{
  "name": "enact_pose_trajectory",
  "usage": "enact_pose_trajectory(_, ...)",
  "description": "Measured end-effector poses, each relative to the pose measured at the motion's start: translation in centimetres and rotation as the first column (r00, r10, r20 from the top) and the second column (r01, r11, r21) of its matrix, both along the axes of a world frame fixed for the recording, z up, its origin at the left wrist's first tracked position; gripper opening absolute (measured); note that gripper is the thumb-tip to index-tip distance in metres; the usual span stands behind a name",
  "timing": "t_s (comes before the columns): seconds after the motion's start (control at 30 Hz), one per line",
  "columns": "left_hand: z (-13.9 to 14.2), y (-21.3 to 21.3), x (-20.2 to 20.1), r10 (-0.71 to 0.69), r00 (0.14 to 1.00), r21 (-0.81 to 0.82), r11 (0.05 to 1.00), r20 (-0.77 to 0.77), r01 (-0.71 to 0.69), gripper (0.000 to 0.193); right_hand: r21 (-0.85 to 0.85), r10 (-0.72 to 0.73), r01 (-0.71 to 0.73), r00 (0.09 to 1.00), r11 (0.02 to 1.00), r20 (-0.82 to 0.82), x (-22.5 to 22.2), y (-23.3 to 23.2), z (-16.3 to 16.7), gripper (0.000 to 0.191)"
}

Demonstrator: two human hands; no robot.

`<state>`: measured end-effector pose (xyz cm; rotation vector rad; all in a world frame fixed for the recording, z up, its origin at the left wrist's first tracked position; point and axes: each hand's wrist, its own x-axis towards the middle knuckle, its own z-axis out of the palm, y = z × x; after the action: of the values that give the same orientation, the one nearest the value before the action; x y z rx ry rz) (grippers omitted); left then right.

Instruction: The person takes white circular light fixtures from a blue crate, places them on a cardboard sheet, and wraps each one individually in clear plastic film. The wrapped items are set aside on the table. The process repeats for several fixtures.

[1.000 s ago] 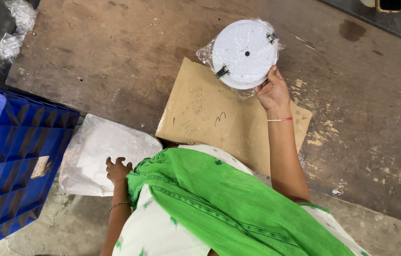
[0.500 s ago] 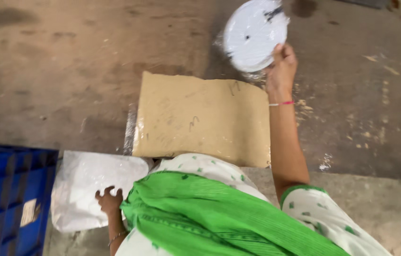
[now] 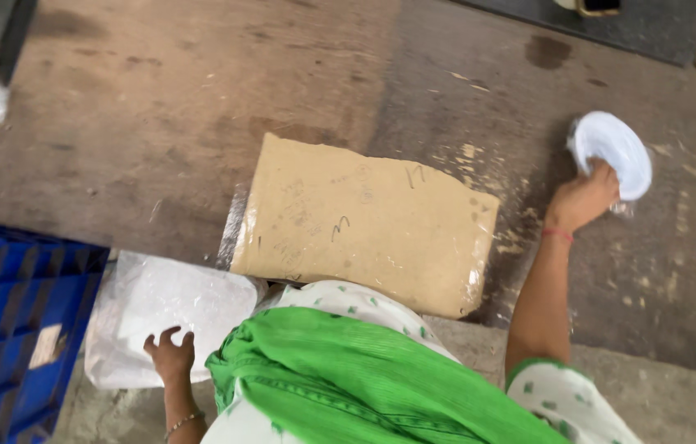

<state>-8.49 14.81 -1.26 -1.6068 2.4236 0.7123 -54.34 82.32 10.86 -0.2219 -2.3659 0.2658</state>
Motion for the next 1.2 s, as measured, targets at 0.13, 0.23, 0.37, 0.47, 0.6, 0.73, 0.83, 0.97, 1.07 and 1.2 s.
enact_pose_trajectory(0.13,-0.1,0.4,-0.5,0.007,0.992,-0.078,0.997,-0.123,-0.017,0.047,0.068,0.173,-0.167,0.981,0.984,-0.092,1.0,-3.2,-0.2,0.049)
enact_pose_trajectory(0.23,-0.3,0.6,-1.1,-0.074,0.964,-0.147,0.988,-0.254,0.037,0.045,-0.115,0.342,-0.339,0.94,0.934,0.011,0.8,-8.5,1.4,0.046)
enact_pose_trajectory(0.37,0.5,1.4,-1.8,0.075,0.988,-0.021,0.997,-0.138,-0.078,0.039,-0.183,0.703,-0.686,0.71,0.704,0.043,0.8,-20.4,2.5,0.042)
enact_pose_trajectory(0.47,1.4,3.4,-0.8,0.126,0.971,-0.017,0.991,-0.202,-0.133,0.037,-0.371,0.891,-0.815,0.443,0.446,0.101,3.6,-30.4,3.0,0.042)
enact_pose_trajectory(0.6,1.5,5.8,1.9,0.189,0.961,0.02,0.982,-0.201,-0.189,0.038,-0.424,0.986,-0.905,-0.048,0.024,0.16,10.2,-40.8,5.0,0.028)
enact_pose_trajectory(0.73,0.2,7.1,4.9,0.244,0.952,-0.066,0.963,-0.186,-0.26,0.034,-0.463,0.962,-0.885,-0.167,-0.049,0.218,14.7,-46.7,6.2,0.026)
enact_pose_trajectory(0.83,-0.6,6.4,6.1,0.28,0.932,-0.058,0.952,-0.23,-0.3,0.032,-0.42,0.965,-0.906,-0.144,-0.039,0.22,15.9,-48.1,5.8,0.025)
enact_pose_trajectory(0.97,0.4,2.9,5.8,0.228,0.908,-0.097,0.956,-0.352,-0.278,0.029,-0.417,0.971,-0.909,-0.106,-0.007,0.216,16.3,-48.9,4.6,0.022)
enact_pose_trajectory(1.07,4.0,-0.7,4.6,0.121,0.863,-0.183,0.954,-0.49,-0.237,0.026,-0.413,0.967,-0.91,-0.083,0.024,0.239,16.5,-49.0,4.0,0.02)
enact_pose_trajectory(1.2,11.0,-6.0,2.5,0.113,0.675,-0.172,0.925,-0.729,-0.34,0.024,-0.422,0.968,-0.904,-0.035,0.075,0.248,16.8,-49.3,3.6,0.018)
